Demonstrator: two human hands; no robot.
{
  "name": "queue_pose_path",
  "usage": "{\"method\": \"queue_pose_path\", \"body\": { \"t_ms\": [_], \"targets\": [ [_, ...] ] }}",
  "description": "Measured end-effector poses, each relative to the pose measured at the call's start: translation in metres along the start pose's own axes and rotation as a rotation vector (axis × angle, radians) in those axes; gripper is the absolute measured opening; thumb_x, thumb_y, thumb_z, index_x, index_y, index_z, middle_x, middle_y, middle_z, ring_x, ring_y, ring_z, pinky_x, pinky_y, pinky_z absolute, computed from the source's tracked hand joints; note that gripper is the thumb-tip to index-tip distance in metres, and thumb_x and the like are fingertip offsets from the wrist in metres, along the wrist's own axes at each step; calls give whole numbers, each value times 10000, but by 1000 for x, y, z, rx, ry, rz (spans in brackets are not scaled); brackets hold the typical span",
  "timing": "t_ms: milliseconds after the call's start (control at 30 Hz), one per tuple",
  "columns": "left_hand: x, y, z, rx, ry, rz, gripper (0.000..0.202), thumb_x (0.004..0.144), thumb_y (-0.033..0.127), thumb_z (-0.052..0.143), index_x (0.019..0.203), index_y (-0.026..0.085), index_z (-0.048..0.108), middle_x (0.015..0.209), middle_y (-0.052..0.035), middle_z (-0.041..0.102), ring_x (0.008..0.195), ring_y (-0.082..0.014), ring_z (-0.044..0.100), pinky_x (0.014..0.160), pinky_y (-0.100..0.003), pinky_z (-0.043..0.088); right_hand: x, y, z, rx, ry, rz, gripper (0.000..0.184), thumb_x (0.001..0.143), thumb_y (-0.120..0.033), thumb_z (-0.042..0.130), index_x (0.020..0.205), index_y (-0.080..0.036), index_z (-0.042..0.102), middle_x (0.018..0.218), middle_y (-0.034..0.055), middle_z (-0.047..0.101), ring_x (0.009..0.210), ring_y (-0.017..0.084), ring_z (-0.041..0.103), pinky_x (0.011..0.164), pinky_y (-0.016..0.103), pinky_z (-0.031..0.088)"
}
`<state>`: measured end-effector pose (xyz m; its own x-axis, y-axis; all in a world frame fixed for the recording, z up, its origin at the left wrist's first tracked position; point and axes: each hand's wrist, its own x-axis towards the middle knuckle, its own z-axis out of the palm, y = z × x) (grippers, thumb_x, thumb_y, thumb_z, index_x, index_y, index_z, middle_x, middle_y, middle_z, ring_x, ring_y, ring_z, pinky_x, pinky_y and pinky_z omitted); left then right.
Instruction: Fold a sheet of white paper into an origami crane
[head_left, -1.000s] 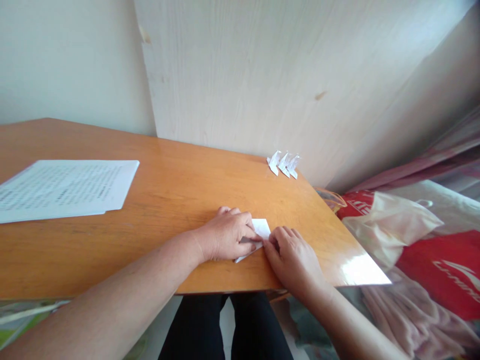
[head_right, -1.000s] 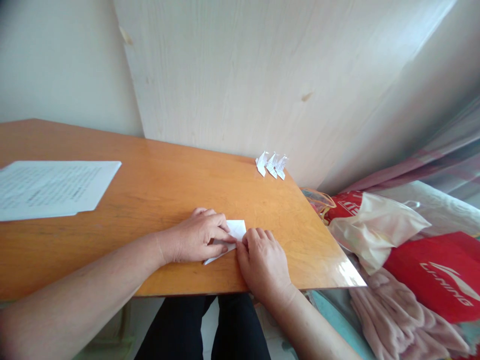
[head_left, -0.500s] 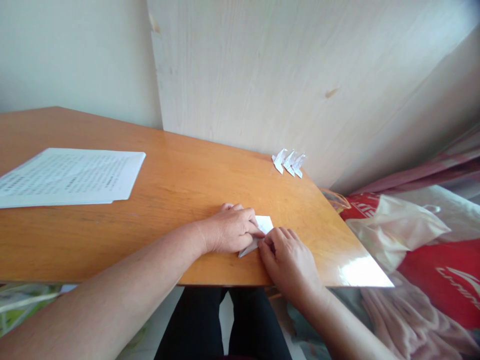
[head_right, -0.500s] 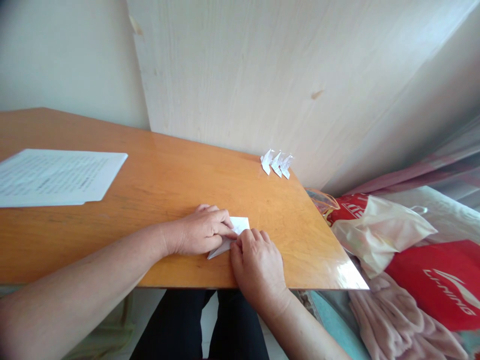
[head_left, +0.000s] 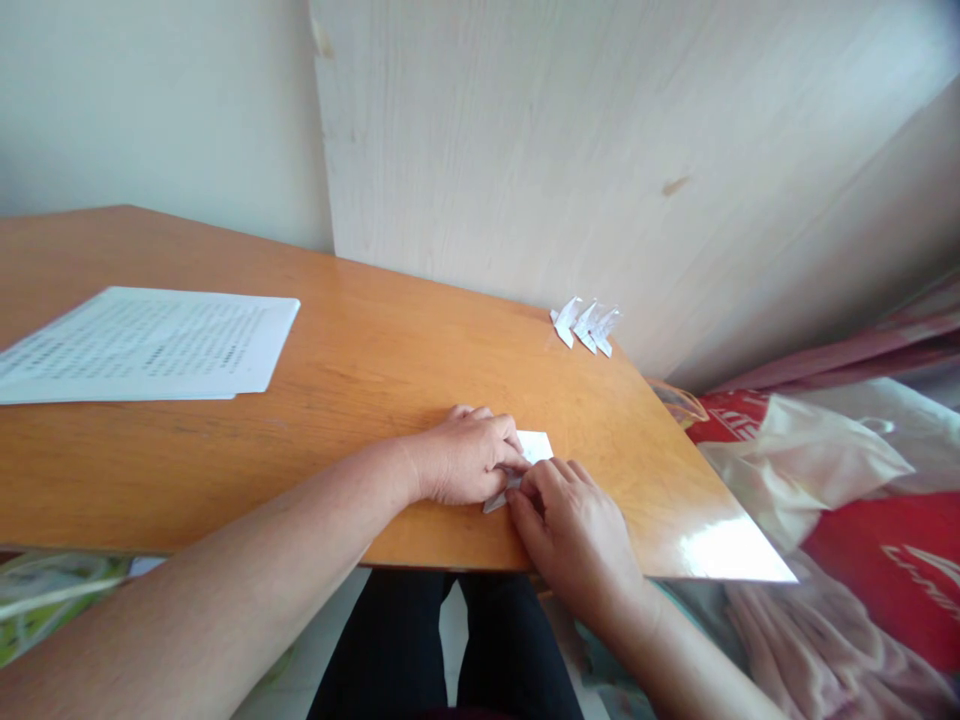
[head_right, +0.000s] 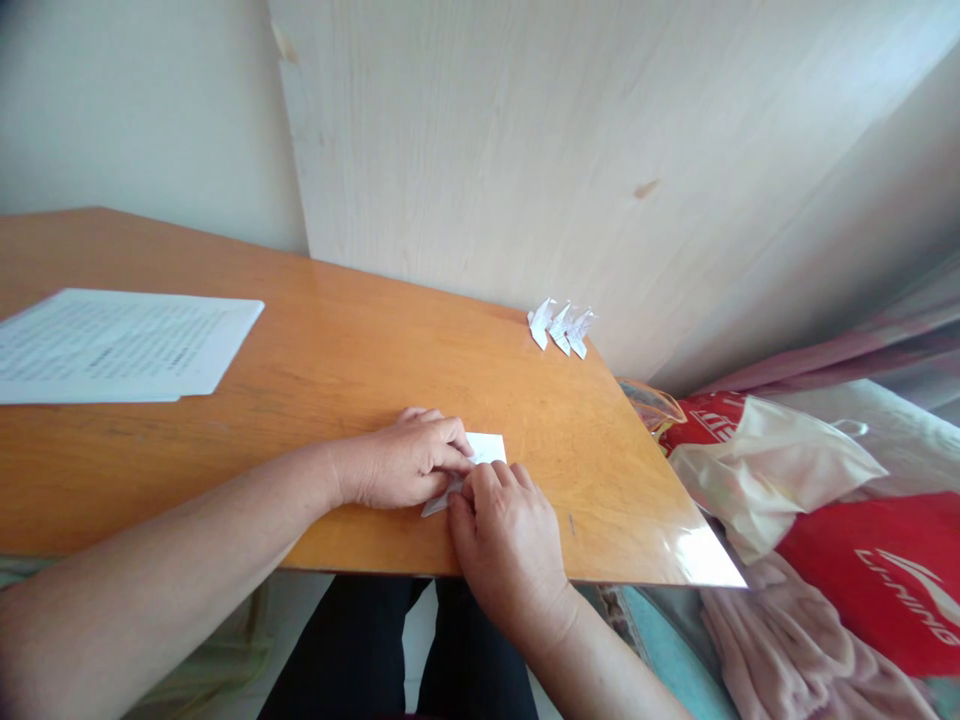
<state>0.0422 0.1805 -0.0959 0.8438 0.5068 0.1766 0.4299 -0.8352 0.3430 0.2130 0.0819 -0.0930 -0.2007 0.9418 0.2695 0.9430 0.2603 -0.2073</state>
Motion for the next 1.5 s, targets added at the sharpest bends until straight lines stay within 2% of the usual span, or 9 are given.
{"method": "queue_pose_path", "body": {
  "t_ms": [200,667,1100,1500],
  "targets": [
    [1,2,-1,8,-15,-4,245,906,266,569,1039,366,749,1116,-11,644,1006,-239,553,916,-424,349,-2,-4,3,-4,3,-7,155,925,-224,552,773,-229,521,811,54,629,806,231,561,681,335,369],
    [0,0,-1,-6,-22,-19,279,892,303,587,1091,423,742,1134,0,634,1025,-238,540,945,-425,347,-4,-9,3,21,-20,-25,153,914,-191,535,771,-230,496,813,59,616,809,235,549,692,343,374],
    [0,2,-4,-46,-42,-46,284,887,298,591,1093,415,748,1143,-10,635,1046,-241,525,943,-410,339,-4,-8,6,15,-6,-50,122,901,-173,531,788,-216,519,821,51,621,800,218,540,680,331,337],
    [1,2,-5,-43,-67,-60,325,865,259,595,1119,400,740,1182,-10,633,1079,-247,516,977,-417,327,-6,-13,7,53,28,-63,139,903,-204,537,765,-213,523,820,48,636,794,210,540,688,325,348]
  ]
}}
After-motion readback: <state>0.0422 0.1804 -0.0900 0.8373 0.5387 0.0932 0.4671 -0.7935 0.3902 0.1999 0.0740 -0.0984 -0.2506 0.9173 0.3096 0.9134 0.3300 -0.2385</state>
